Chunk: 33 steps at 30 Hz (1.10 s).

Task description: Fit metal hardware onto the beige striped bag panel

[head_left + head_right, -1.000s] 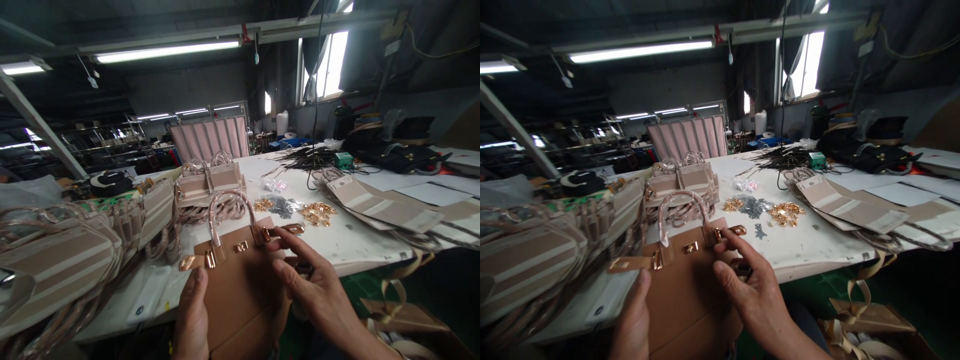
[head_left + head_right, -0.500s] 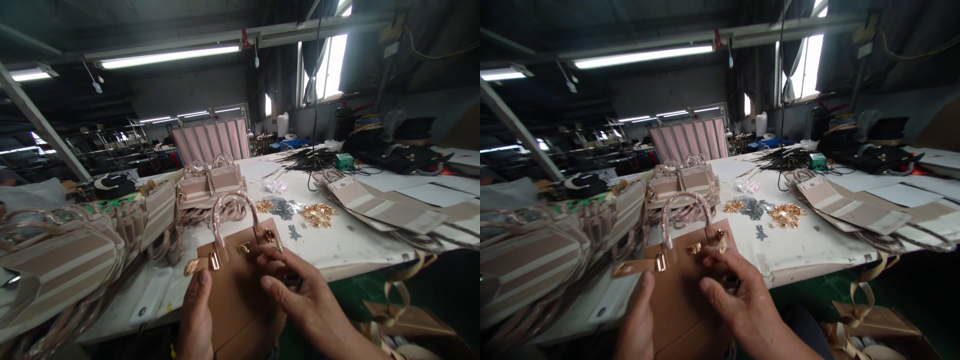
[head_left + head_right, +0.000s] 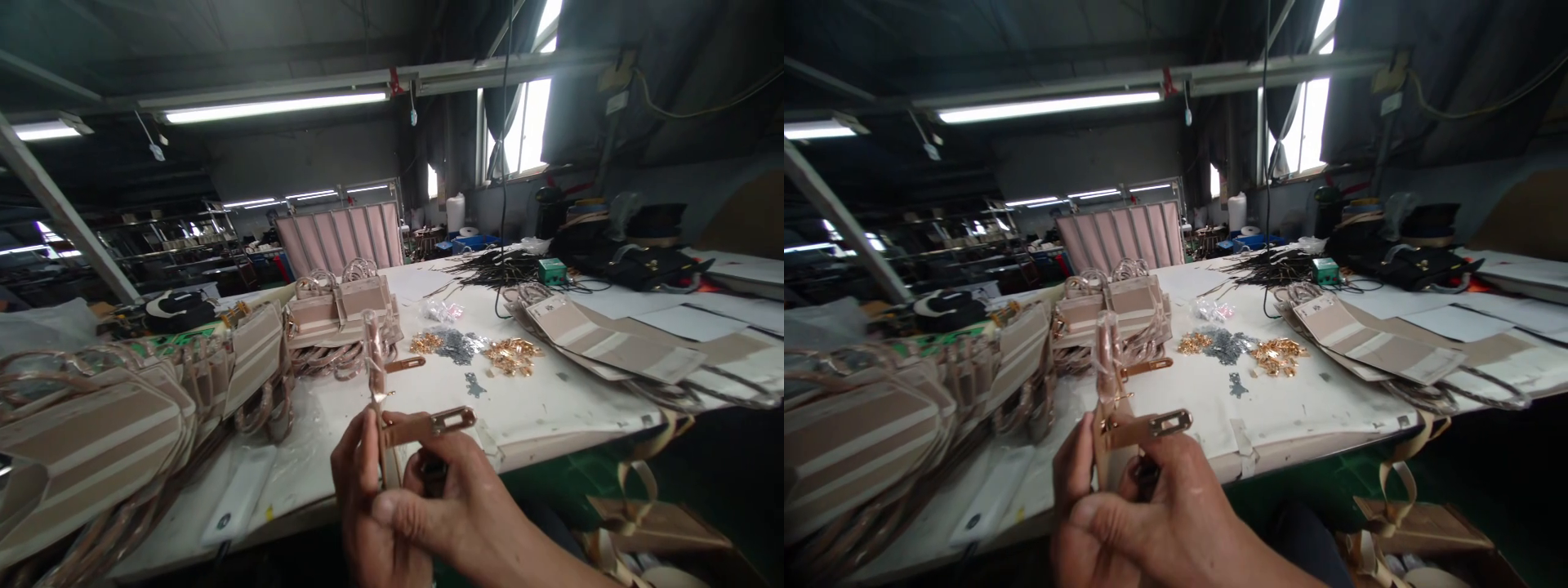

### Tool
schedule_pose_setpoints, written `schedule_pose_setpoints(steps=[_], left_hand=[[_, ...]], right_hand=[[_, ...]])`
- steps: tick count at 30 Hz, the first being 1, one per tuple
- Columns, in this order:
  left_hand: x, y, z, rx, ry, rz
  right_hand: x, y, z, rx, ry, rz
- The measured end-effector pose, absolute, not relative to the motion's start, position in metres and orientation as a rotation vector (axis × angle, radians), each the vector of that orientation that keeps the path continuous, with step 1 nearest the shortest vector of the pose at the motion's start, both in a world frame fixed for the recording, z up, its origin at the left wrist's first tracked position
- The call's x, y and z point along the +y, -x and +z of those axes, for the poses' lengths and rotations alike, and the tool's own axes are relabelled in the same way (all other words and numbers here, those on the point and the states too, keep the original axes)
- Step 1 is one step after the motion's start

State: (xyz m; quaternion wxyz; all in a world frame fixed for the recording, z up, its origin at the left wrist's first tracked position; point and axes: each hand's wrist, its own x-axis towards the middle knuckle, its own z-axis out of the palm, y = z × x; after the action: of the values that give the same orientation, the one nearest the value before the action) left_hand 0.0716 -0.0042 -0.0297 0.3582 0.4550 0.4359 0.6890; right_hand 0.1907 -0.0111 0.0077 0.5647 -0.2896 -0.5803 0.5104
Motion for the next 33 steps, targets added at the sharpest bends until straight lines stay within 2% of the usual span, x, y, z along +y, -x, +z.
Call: schedule_pose_setpoints(steps=[5, 8, 11, 19, 27, 33], left_hand=[[-0.02, -0.101, -0.047, 1.135, -1.658, 2.05], [-0.025, -0.109, -0.051, 1.086, -1.927, 2.02], [-0.026, -0.108, -0.045, 1.02, -2.033, 2.009], [0.0, -0.059, -0.024, 1.011, -1.83, 2.109], [0.024, -0.009, -0.003, 0.953, -1.706, 2.229], [0.028, 0.001, -0.015, 0.942, -1.473, 2.043]], right_hand=[[-0.006, -0.21, 0.019, -1.346, 0.567, 1.284], [-0.003, -0.222, 0.026, -1.336, 0.489, 1.334], [0.0, -0.235, 0.029, -1.386, 0.599, 1.277], [0.038, -0.272, 0.03, -1.537, 0.62, 1.193], [0.079, -0.286, 0.036, -1.604, 0.58, 1.339], [0.086, -0.284, 0.038, -1.765, 0.647, 1.314]])
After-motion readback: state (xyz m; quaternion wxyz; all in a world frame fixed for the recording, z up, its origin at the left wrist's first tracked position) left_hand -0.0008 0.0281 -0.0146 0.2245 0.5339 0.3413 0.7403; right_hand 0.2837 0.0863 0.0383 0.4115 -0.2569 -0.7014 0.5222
